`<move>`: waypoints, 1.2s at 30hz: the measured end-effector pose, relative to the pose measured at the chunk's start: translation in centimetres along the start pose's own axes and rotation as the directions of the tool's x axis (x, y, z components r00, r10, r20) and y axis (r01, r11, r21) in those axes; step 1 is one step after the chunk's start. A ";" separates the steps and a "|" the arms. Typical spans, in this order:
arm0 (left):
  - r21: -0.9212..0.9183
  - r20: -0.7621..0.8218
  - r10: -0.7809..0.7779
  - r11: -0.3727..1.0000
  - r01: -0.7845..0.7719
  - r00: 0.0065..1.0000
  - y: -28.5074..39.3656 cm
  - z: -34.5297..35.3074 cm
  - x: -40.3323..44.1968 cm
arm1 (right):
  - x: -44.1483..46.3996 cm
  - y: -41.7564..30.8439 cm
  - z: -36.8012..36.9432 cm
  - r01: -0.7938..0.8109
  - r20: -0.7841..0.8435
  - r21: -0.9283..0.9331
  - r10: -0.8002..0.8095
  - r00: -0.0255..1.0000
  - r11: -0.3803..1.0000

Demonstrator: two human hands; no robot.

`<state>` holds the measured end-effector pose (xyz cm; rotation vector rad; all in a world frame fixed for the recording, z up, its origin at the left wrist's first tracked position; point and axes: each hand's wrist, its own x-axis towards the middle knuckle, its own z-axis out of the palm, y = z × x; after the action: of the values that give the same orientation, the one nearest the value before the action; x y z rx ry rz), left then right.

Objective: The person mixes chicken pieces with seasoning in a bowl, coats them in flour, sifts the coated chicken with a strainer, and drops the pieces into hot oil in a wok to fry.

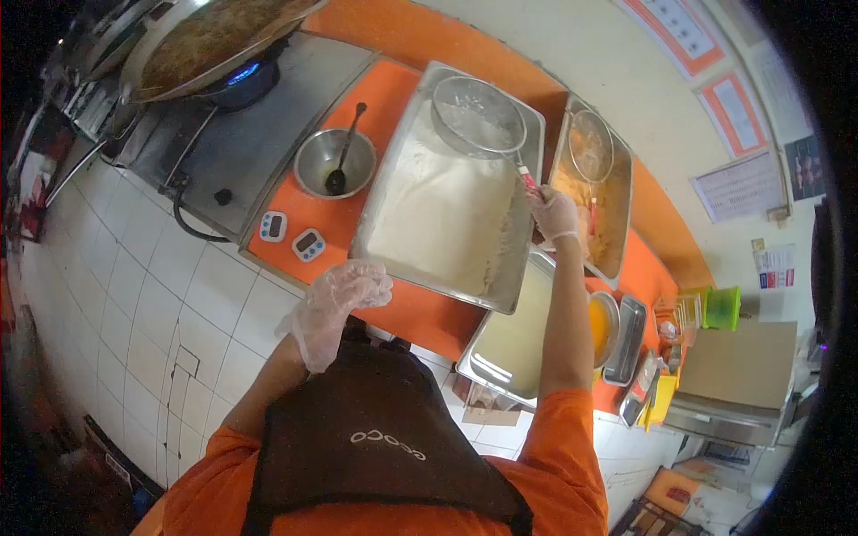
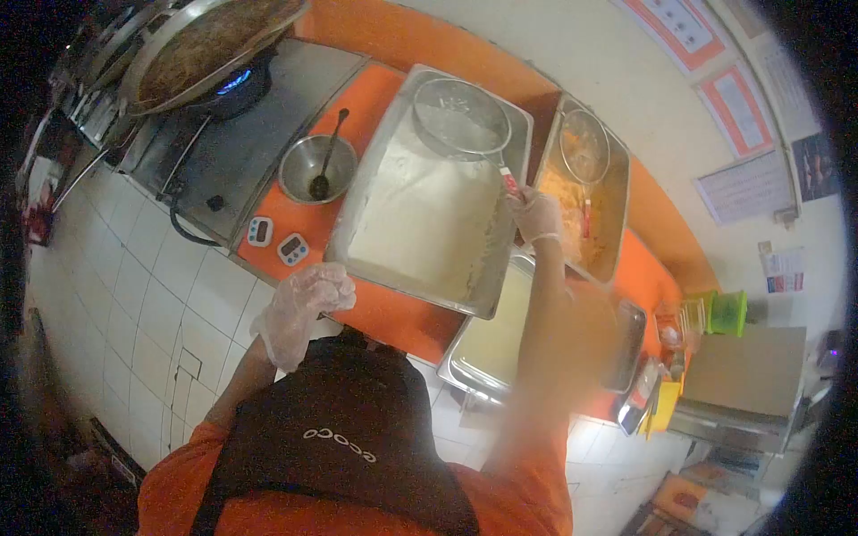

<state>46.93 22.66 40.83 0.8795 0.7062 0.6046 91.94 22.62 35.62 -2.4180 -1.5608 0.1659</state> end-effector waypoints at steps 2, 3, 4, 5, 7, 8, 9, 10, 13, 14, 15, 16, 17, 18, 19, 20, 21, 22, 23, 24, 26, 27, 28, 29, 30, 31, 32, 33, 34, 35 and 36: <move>0.099 0.115 0.021 0.995 -0.033 0.993 -1.0 0.1 2.2 | -0.6 -1.3 -0.3 -0.041 -0.184 -0.018 0.037 0.982 0.999; 0.148 0.171 0.031 0.987 -0.056 0.985 -1.5 0.2 3.3 | -0.7 -2.4 -0.3 -0.059 -0.276 -0.023 0.051 0.960 0.998; 0.165 0.249 0.017 0.984 -0.060 0.968 -2.1 0.8 4.4 | -0.2 -2.2 1.0 0.052 -0.462 0.174 0.035 0.886 0.983; 0.183 0.324 0.000 0.981 -0.063 0.946 -2.8 1.8 5.5 | 0.5 -2.2 2.5 0.046 -0.473 0.373 0.147 0.869 0.927; 0.284 0.437 -0.034 0.953 -0.102 0.899 -3.1 4.4 7.0 | 1.2 -3.3 5.0 0.062 -0.426 0.715 0.364 0.828 0.697; 0.362 0.474 -0.051 0.921 -0.142 0.879 -2.8 6.1 7.7 | 0.7 -4.8 5.5 0.037 -0.311 0.836 0.419 0.853 0.547; 0.393 0.449 -0.019 0.902 -0.179 0.893 -3.3 7.2 8.7 | 0.0 -6.6 5.8 0.004 -0.187 0.926 0.450 0.873 0.378; 0.427 0.424 0.013 0.879 -0.213 0.905 -3.8 8.4 9.7 | -0.5 -7.8 6.1 -0.033 -0.061 0.980 0.455 0.889 0.196; 0.295 0.214 0.042 0.950 -0.105 0.976 -7.2 9.4 13.7 | -1.6 -7.8 9.4 -0.078 -0.023 0.964 0.374 0.927 0.253; 0.164 0.215 -0.113 0.983 0.078 0.970 -7.4 9.5 14.4 | -1.9 -8.4 9.7 -0.120 0.025 0.967 0.386 0.922 0.224; 0.031 0.236 -0.262 0.964 0.263 0.936 -7.4 9.7 14.8 | -2.5 -10.4 8.3 -0.201 0.129 0.973 0.450 0.884 0.115; 0.041 0.208 -0.299 0.954 0.297 0.931 -7.5 9.8 15.2 | -3.1 -11.4 7.5 -0.275 0.237 0.962 0.500 0.833 0.001; 0.048 0.177 -0.333 0.943 0.330 0.926 -7.4 9.9 15.5 | -3.2 -11.0 7.9 -0.269 0.245 0.963 0.495 0.834 -0.023; 0.056 0.145 -0.364 0.931 0.360 0.920 -7.2 10.0 15.8 | -3.2 -10.7 8.4 -0.262 0.253 0.964 0.488 0.836 -0.049; 0.002 0.132 -0.281 0.959 0.283 0.951 -7.1 10.3 15.8 | -3.3 -10.5 9.0 -0.258 0.263 0.963 0.480 0.837 -0.078; -0.050 0.113 -0.197 0.978 0.204 0.974 -6.5 10.8 15.6 | -3.4 -11.1 9.1 -0.219 0.218 0.974 0.479 0.850 -0.055; -0.101 0.091 -0.112 0.987 0.121 0.990 -6.3 11.2 15.5 | -3.5 -11.8 9.3 -0.178 0.171 0.983 0.477 0.862 -0.031; 0.142 0.095 -0.030 0.990 0.016 0.995 -7.7 10.1 16.2 | -3.3 -12.3 9.2 -0.133 0.120 0.991 0.474 0.872 -0.006; 0.375 0.118 0.049 0.923 -0.090 0.992 -10.3 8.3 17.3 | -3.0 -11.8 9.1 -0.176 0.179 0.983 0.480 0.859 -0.051; 0.480 0.134 0.088 0.866 -0.143 0.987 -10.8 8.0 17.2 | -2.7 -10.9 9.0 -0.220 0.239 0.971 0.482 0.843 -0.097; 0.571 0.145 0.135 0.798 -0.194 0.980 -10.2 8.4 15.5 | -2.2 -9.6 9.4 -0.285 0.318 0.948 0.451 0.834 -0.141; 0.565 0.137 0.142 0.801 -0.195 0.980 -9.6 9.0 14.8 | -2.2 -9.1 9.9 -0.310 0.339 0.941 0.421 0.842 -0.138; 0.453 0.091 0.072 0.885 -0.106 0.993 -9.7 9.5 15.1 | -2.4 -8.7 10.5 -0.337 0.361 0.932 0.390 0.847 -0.131; 0.327 0.056 -0.004 0.945 -0.014 0.998 -9.9 10.2 15.5 | -2.6 -9.3 10.7 -0.340 0.334 0.939 0.389 0.859 -0.054; 0.190 0.035 -0.085 0.979 0.077 0.996 -10.1 10.5 15.9 | -2.8 -10.0 11.1 -0.341 0.305 0.940 0.388 0.869 0.024; 0.129 0.038 -0.167 0.978 0.161 0.985 -10.2 10.3 16.9 | -3.1 -10.5 11.4 -0.378 0.310 0.919 0.394 0.865 0.107; 0.068 0.045 -0.248 0.967 0.245 0.968 -10.3 10.0 18.5 | -3.5 -11.7 10.8 -0.414 0.315 0.891 0.400 0.861 0.189; 0.010 0.058 -0.325 0.946 0.325 0.944 -9.8 9.8 19.6 | -3.9 -12.4 10.9 -0.386 0.233 0.860 0.414 0.880 0.335; -0.095 0.008 -0.420 0.903 0.419 0.907 -9.5 9.7 20.4 | -4.3 -12.9 11.0 -0.353 0.149 0.807 0.415 0.898 0.473; -0.115 0.013 -0.371 0.922 0.370 0.929 -9.9 9.4 20.9 | -4.7 -13.2 11.1 -0.316 0.065 0.735 0.402 0.913 0.600; -0.134 0.017 -0.321 0.938 0.320 0.947 -10.6 8.9 21.5 | -5.4 -13.1 11.1 -0.230 0.027 0.733 0.310 0.950 0.640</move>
<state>69.01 28.71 29.48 0.6196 0.7848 0.3576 75.57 24.58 28.32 -1.9244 -0.8152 0.5944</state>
